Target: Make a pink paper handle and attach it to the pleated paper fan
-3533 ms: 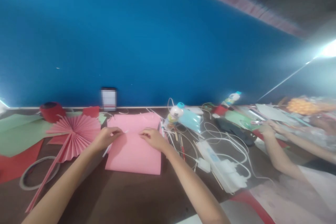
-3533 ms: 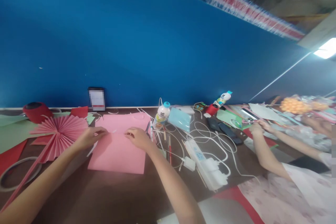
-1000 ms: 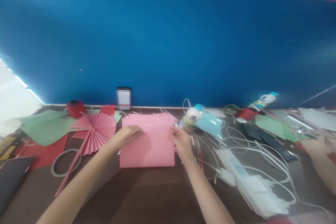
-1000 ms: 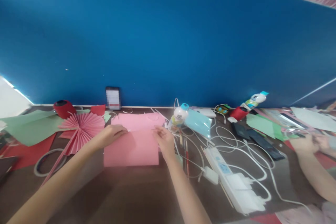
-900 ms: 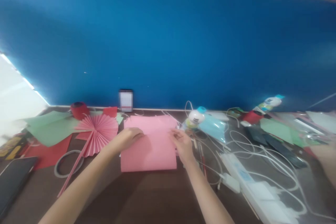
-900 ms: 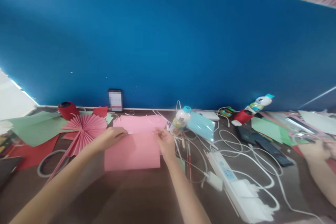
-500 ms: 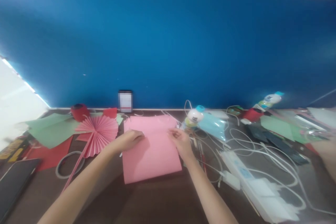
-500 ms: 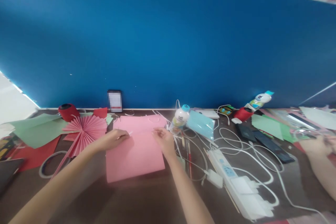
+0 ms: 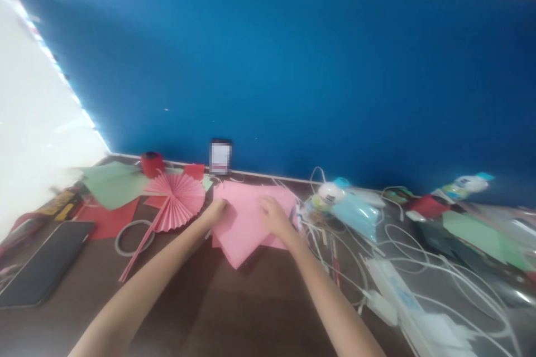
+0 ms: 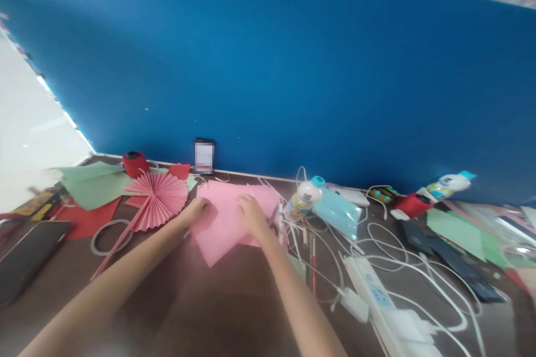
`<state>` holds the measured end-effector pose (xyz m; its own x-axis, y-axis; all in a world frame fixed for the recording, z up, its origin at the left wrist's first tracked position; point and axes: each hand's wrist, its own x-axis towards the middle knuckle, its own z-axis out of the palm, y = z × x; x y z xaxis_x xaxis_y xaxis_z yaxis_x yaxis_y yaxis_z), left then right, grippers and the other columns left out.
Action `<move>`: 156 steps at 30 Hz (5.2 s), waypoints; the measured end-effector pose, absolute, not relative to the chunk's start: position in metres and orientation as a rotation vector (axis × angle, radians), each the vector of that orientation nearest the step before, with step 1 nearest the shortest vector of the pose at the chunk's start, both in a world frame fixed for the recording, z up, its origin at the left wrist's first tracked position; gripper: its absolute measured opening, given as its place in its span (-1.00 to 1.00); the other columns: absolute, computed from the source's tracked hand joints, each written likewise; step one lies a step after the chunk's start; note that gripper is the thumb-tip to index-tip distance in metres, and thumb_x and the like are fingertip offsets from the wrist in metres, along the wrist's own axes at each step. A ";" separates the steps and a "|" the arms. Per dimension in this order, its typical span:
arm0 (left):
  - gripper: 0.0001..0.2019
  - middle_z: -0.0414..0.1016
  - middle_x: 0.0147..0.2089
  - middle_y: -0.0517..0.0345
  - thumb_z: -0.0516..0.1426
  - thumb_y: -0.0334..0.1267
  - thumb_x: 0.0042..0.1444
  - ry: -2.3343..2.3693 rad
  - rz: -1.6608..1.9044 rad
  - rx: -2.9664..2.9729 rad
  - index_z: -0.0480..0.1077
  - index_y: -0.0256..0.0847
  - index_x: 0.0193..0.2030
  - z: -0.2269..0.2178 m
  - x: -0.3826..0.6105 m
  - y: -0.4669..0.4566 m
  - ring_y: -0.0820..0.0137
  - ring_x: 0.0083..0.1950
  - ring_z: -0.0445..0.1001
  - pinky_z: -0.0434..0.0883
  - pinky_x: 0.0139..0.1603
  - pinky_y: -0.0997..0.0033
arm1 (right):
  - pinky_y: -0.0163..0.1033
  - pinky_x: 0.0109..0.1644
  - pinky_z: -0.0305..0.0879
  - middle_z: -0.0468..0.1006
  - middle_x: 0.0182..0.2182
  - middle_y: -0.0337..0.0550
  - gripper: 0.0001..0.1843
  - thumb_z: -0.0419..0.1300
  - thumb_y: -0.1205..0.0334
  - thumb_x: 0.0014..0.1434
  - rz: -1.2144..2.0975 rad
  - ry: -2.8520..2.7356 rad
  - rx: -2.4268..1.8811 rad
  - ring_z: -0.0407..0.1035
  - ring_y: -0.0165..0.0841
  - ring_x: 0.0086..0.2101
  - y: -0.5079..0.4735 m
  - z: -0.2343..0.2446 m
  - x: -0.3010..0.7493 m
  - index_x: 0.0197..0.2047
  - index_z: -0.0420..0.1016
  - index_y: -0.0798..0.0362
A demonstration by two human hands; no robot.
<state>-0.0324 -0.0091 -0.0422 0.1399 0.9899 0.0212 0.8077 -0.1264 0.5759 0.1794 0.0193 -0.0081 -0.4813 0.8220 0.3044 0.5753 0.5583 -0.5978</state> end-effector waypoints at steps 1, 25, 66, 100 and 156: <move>-0.79 0.46 -0.24 -0.02 -0.02 -0.33 0.19 1.759 0.558 1.978 0.40 -0.40 -0.24 -0.047 -0.033 -0.010 0.35 -0.26 0.42 0.38 -0.21 0.27 | -0.06 0.16 0.11 0.46 -0.04 -0.01 -0.66 -0.02 0.36 0.11 0.577 -2.321 -1.061 0.28 -0.24 0.01 0.018 -0.011 0.170 -0.10 0.47 0.09; -0.56 0.21 0.19 -0.32 -0.17 -0.45 0.18 1.686 0.516 2.585 0.05 -0.55 0.20 -0.079 -0.020 -0.035 0.19 0.25 0.15 0.16 0.20 0.14 | -0.08 0.22 0.09 0.27 0.14 0.04 -0.51 -0.15 0.39 0.19 0.320 -2.713 -0.942 0.13 -0.28 0.14 0.012 -0.056 0.151 0.18 0.21 0.20; 0.04 -0.15 0.29 -0.56 -0.12 0.38 -0.10 1.962 0.220 2.336 -0.14 -0.50 0.30 -0.060 0.046 -0.050 -0.28 0.30 -0.26 -0.25 0.18 -0.22 | 0.23 0.23 -0.35 0.35 0.08 0.06 -0.54 -0.11 0.17 0.22 -0.086 -2.601 -1.530 0.05 -0.01 0.16 -0.019 -0.038 0.238 0.09 0.35 0.18; -0.24 -0.08 0.26 -0.57 -0.15 0.12 0.14 2.028 0.273 2.346 -0.08 -0.50 0.29 -0.060 0.047 -0.051 -0.24 0.29 -0.13 -0.16 0.17 -0.19 | 0.17 0.26 -0.28 0.40 0.06 -0.05 -0.56 -0.07 0.25 0.21 0.469 -2.726 -0.971 0.18 -0.20 0.10 -0.120 -0.020 0.207 0.15 0.26 0.03; -0.80 0.48 -0.21 -0.09 0.03 -0.50 0.07 1.768 0.575 2.827 0.34 -0.37 -0.15 -0.034 0.031 -0.089 0.26 -0.22 0.47 0.39 -0.28 0.31 | -0.39 -0.68 -0.01 0.23 -0.78 -0.36 -0.57 0.21 -0.12 -0.07 1.412 -1.184 -1.278 0.14 -0.51 -0.73 -0.051 -0.043 0.161 -0.62 0.27 0.08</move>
<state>0.0309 -0.0893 -0.0343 0.4047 0.8199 0.4050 0.9013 -0.4325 -0.0249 0.1607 -0.0507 -0.0428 -0.0949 0.9811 -0.1688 -0.0048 -0.1701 -0.9854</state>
